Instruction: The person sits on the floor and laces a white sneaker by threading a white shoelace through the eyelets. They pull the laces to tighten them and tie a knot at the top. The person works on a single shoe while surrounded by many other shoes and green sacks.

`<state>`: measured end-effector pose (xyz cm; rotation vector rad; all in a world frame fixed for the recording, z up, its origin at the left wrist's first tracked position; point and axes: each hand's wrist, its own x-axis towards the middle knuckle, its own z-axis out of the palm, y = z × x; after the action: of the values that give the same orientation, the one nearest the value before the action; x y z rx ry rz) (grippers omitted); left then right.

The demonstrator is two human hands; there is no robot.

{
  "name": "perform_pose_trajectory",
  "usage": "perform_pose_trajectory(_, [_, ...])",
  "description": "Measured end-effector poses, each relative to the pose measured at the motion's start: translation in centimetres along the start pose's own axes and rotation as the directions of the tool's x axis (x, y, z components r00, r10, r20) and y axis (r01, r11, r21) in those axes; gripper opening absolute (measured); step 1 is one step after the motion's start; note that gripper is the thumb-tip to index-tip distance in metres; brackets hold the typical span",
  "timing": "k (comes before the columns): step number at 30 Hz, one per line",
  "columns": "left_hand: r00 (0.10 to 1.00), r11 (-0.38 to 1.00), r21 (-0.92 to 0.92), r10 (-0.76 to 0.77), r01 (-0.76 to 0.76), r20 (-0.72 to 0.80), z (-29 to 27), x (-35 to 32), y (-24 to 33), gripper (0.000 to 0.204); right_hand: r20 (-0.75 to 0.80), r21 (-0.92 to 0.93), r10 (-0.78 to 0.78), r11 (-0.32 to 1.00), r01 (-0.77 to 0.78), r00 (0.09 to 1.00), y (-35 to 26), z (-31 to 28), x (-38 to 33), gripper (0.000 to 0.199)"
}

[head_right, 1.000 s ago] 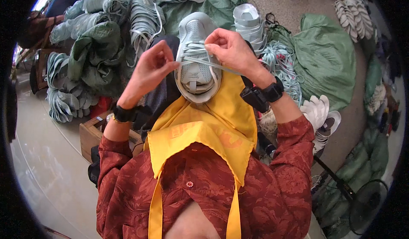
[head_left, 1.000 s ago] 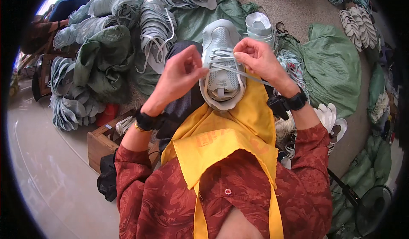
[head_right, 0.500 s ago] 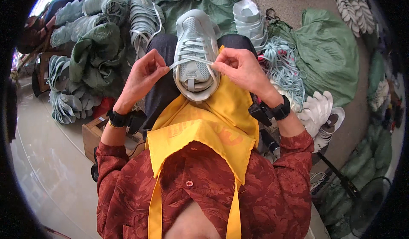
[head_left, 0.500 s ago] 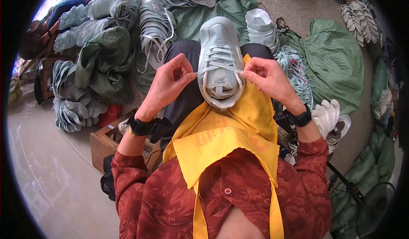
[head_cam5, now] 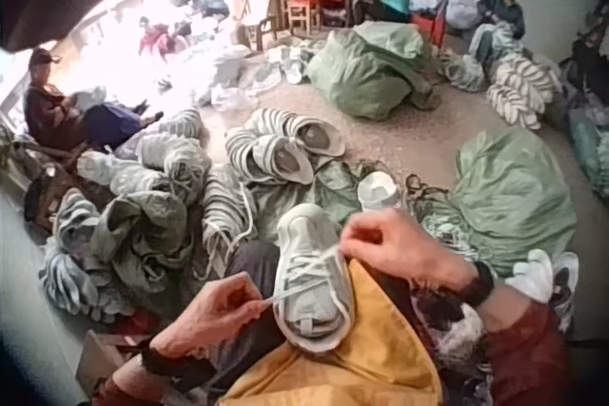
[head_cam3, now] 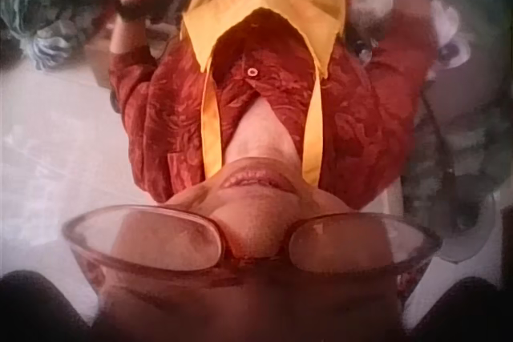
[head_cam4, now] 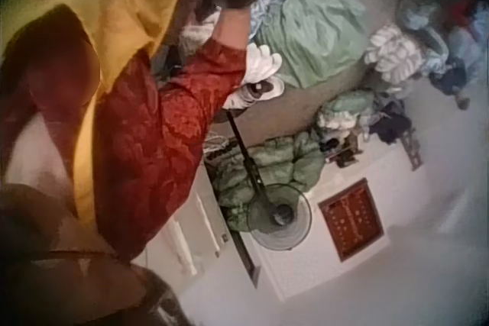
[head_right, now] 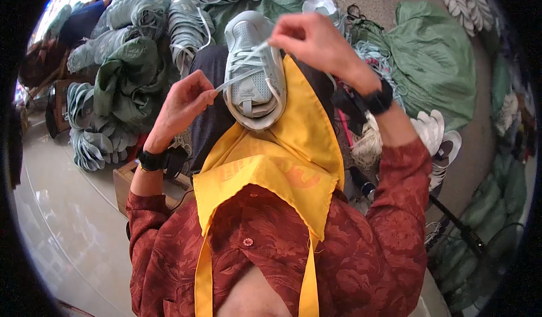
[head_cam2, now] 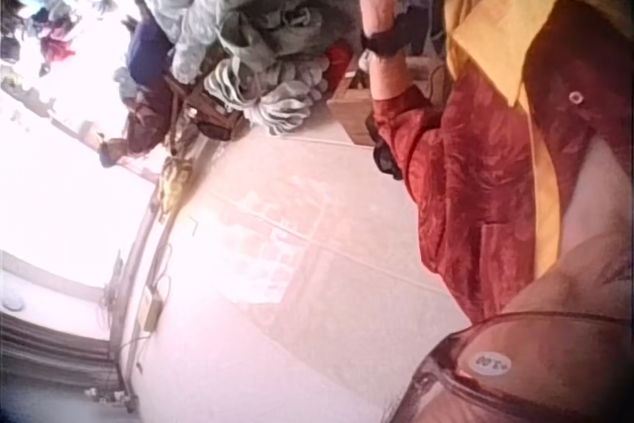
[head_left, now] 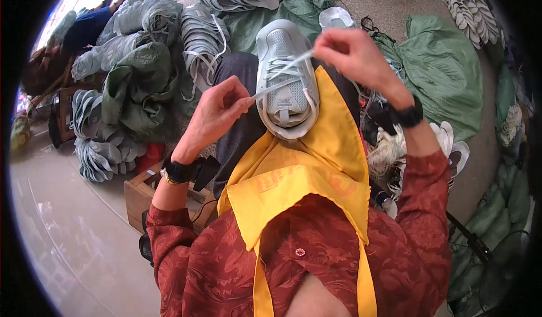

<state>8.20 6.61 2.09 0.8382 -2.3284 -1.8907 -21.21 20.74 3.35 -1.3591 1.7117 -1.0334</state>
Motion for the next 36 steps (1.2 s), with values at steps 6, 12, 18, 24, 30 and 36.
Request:
perform_pose_trajectory(6, [0.993,0.993,-0.094,0.069,-0.078,-0.094,-0.1,-0.5,2.3,0.011,-0.107,-0.247,-0.357,0.914,0.323,0.928,0.1,1.7,4.5,0.017])
perform_pose_trajectory(12, [0.983,0.981,-0.133,0.125,-0.143,-0.133,0.1,-0.8,4.4,0.013,0.262,0.185,-0.102,0.981,0.054,0.96,-4.1,5.1,2.1,0.018])
perform_pose_trajectory(18, [0.989,0.967,-0.221,0.106,-0.126,-0.101,-0.1,-0.7,3.6,0.015,0.217,0.127,-0.124,0.987,0.098,0.968,-2.2,3.2,-1.8,0.018])
perform_pose_trajectory(24, [0.99,0.954,-0.268,0.118,-0.135,-0.079,1.2,0.2,1.9,0.013,0.063,0.279,0.191,0.939,-0.201,0.98,1.8,-1.1,-7.7,0.034])
perform_pose_trajectory(30, [0.983,0.949,-0.268,0.137,-0.165,-0.121,3.8,1.3,0.1,0.009,-0.067,0.342,0.242,0.917,-0.206,0.968,5.0,-2.2,-10.8,0.048])
perform_pose_trajectory(36, [0.974,0.977,-0.144,0.131,-0.159,-0.186,4.8,1.3,0.7,0.007,-0.257,-0.003,0.312,0.946,-0.324,0.915,8.3,-3.1,-10.5,0.049])
